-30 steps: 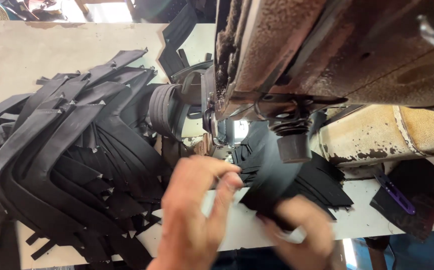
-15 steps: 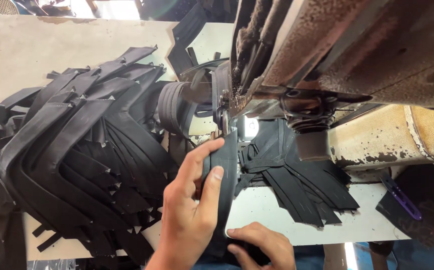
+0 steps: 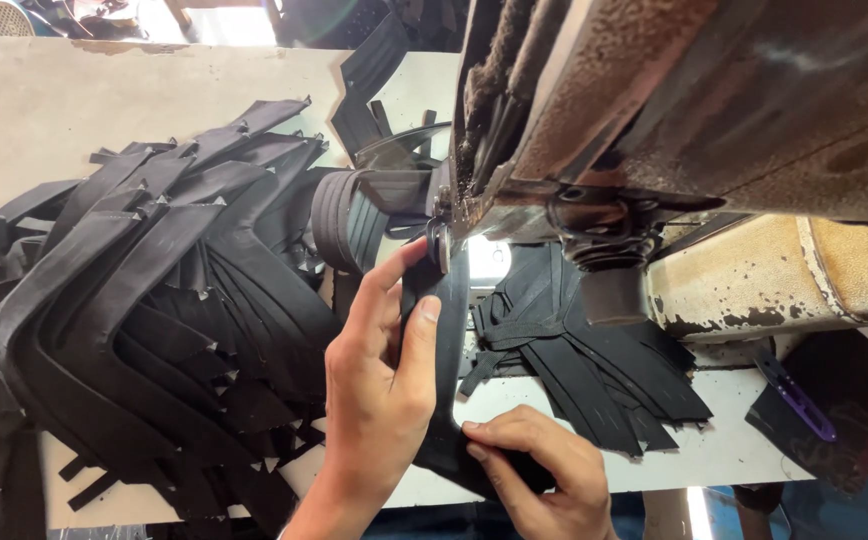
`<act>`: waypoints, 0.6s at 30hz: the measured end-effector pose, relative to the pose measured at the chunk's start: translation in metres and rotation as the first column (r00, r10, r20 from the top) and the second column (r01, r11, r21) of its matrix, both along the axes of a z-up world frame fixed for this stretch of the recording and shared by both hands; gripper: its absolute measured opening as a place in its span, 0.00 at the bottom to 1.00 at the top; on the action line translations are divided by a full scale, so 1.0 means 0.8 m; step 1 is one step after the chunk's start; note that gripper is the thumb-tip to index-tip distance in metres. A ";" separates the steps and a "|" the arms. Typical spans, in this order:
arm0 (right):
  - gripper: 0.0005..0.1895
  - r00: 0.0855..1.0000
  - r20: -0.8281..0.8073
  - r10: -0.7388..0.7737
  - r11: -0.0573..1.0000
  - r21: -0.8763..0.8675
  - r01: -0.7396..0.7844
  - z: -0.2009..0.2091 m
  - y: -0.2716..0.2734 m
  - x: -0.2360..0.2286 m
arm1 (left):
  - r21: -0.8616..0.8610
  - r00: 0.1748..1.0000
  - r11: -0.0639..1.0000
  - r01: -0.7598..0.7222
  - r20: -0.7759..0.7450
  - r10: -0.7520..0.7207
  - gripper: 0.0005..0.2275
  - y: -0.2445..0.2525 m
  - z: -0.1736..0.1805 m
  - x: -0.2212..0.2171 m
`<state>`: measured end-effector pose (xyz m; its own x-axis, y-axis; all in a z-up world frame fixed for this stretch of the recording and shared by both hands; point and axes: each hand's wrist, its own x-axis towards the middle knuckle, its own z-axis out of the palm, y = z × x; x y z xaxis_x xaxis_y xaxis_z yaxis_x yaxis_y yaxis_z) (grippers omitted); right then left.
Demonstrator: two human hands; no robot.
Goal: Sew the edges of black leather shoe components using an industrial sewing machine.
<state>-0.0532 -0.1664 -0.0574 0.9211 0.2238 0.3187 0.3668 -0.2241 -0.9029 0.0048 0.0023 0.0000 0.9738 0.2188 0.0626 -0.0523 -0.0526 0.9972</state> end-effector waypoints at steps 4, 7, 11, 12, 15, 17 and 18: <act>0.12 1.000 0.003 -0.028 0.999 -0.015 0.028 0.021 0.004 0.012 | 0.065 1.000 0.998 0.003 -0.013 -0.002 0.21 0.010 -0.010 -0.027; 0.12 0.999 0.035 -0.025 0.998 -0.053 0.027 0.035 0.004 0.026 | 0.082 0.999 0.996 0.022 -0.031 -0.019 0.22 0.015 -0.031 -0.053; 0.13 0.999 0.042 -0.028 0.988 -0.150 0.034 0.051 0.006 0.041 | 0.032 0.997 0.999 0.044 -0.071 -0.042 0.23 0.020 -0.038 -0.068; 0.13 0.999 0.041 -0.026 0.988 -0.150 0.032 0.054 0.008 0.045 | 0.032 0.997 0.999 0.043 -0.072 -0.040 0.23 0.021 -0.037 -0.067; 0.14 0.997 0.075 -0.029 0.980 -0.196 0.044 0.063 0.009 0.057 | -0.002 0.992 1.000 0.031 -0.120 -0.031 0.23 0.019 -0.034 -0.063; 0.14 0.994 0.106 -0.032 0.974 -0.221 0.055 0.068 0.007 0.066 | -0.019 0.996 1.000 0.008 -0.092 -0.009 0.22 0.014 -0.032 -0.056; 0.14 0.994 0.107 -0.034 0.973 -0.223 0.057 0.071 0.005 0.071 | -0.021 0.996 1.000 0.010 -0.091 -0.012 0.22 0.012 -0.030 -0.051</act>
<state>0.0040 -0.1622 -0.0009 0.8974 0.2588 0.3573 0.4386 -0.4359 -0.7859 -0.0362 0.0116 -0.0242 0.9775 0.2085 -0.0312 0.0388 -0.0324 0.9987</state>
